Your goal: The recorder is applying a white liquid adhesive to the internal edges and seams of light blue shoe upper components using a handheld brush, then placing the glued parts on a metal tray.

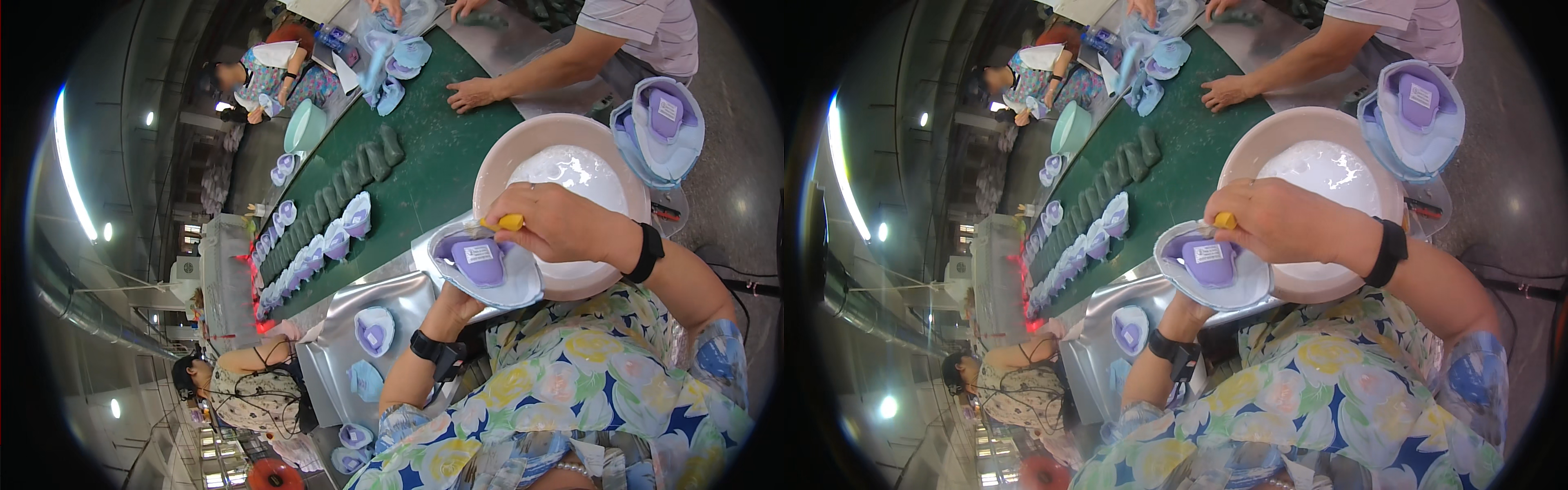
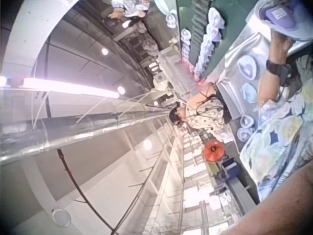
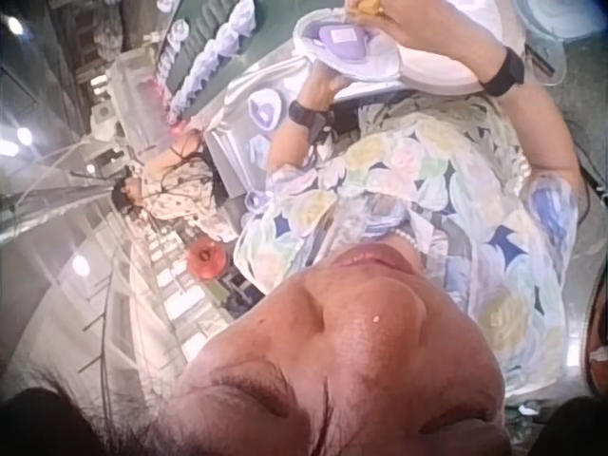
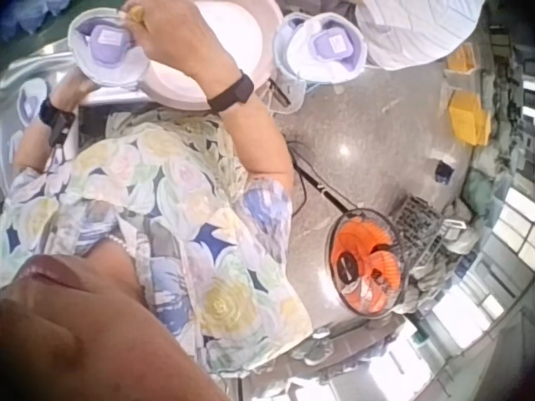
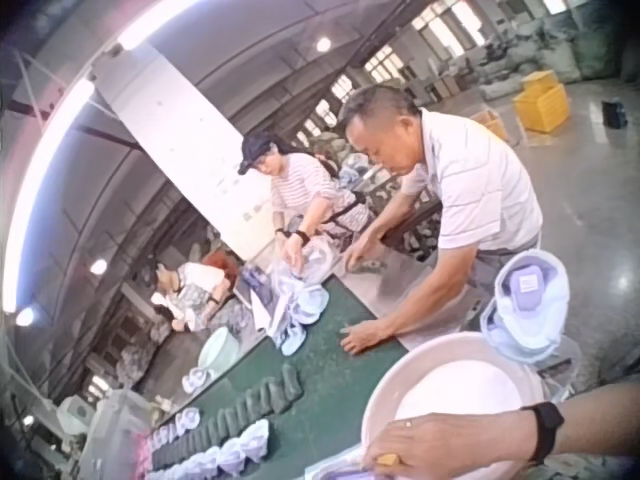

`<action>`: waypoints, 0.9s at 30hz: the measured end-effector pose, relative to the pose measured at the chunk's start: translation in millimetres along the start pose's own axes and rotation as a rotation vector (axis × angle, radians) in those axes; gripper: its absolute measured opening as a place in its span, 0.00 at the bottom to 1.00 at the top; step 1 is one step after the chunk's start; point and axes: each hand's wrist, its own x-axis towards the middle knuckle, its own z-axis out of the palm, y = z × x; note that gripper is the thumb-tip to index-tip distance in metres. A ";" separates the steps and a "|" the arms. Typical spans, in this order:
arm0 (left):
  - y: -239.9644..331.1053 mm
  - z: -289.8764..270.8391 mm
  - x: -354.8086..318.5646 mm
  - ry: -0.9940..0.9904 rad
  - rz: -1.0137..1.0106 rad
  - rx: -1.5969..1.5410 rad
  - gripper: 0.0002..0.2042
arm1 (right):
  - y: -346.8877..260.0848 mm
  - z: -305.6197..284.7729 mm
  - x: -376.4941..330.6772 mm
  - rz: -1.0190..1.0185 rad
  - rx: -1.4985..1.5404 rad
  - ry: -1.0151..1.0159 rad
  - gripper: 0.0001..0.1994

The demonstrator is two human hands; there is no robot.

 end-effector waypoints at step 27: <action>84.3 -109.4 15.8 0.456 0.699 0.411 0.17 | 12.2 -18.8 -14.8 0.210 0.032 0.061 0.10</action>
